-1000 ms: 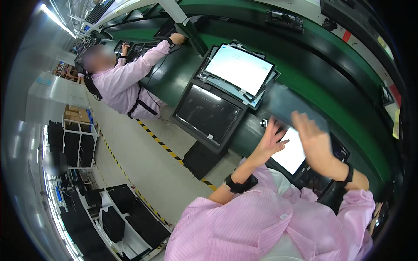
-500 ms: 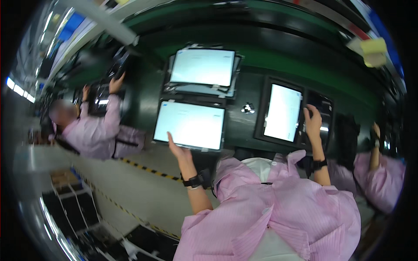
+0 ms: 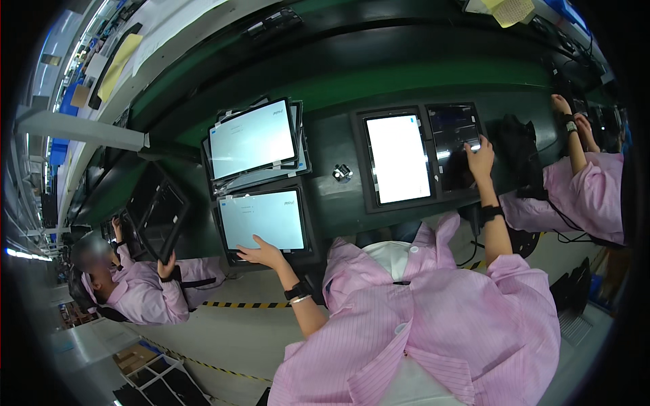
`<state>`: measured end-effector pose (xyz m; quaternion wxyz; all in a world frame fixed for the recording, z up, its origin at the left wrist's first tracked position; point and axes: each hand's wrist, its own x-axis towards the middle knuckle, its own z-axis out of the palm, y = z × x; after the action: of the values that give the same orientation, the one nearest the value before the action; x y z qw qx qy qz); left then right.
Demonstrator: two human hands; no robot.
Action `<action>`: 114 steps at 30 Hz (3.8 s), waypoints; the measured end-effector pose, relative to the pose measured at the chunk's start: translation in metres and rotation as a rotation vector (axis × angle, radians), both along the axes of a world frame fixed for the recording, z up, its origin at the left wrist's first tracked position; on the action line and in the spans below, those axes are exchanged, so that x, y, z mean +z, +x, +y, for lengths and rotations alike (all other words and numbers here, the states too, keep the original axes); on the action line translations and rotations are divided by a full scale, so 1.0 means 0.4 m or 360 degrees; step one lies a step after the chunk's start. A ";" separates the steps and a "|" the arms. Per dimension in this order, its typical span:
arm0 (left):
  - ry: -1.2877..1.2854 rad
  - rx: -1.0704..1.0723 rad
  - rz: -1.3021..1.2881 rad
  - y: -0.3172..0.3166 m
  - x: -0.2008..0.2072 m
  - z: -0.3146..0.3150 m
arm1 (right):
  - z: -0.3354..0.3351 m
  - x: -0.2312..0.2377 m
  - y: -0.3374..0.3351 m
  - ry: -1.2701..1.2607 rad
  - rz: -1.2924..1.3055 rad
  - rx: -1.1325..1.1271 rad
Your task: Applying protective film to tablet screens on an electronics assembly line.
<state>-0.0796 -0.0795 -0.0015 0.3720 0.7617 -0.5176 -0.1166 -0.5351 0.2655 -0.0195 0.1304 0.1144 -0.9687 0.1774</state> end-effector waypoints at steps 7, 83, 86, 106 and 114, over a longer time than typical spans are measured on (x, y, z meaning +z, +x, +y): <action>-0.0352 -0.0906 0.0071 -0.158 0.192 0.120 | -0.210 -0.022 0.228 0.0318 -0.0143 0.0574; 0.0962 -0.2374 -0.0158 -0.879 -0.071 0.562 | 0.042 -0.014 -0.020 -0.0157 -0.0232 0.0045; 0.0849 -0.2226 -0.0313 -0.897 -0.113 0.555 | 0.060 0.015 -0.060 -0.0620 -0.0577 -0.0323; 0.2230 -0.2991 0.1625 -0.695 0.527 0.430 | -0.015 0.417 -0.020 -0.2399 -0.1816 0.0102; 0.2151 -0.2758 0.1847 -0.595 0.538 0.419 | -0.044 0.433 0.019 -0.2031 -0.2277 0.0440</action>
<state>-0.3174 0.0882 0.2137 -0.1204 0.0439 -0.4451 -0.8863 -0.5276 0.2479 0.1536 -0.4745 -0.0001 -0.5184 0.7114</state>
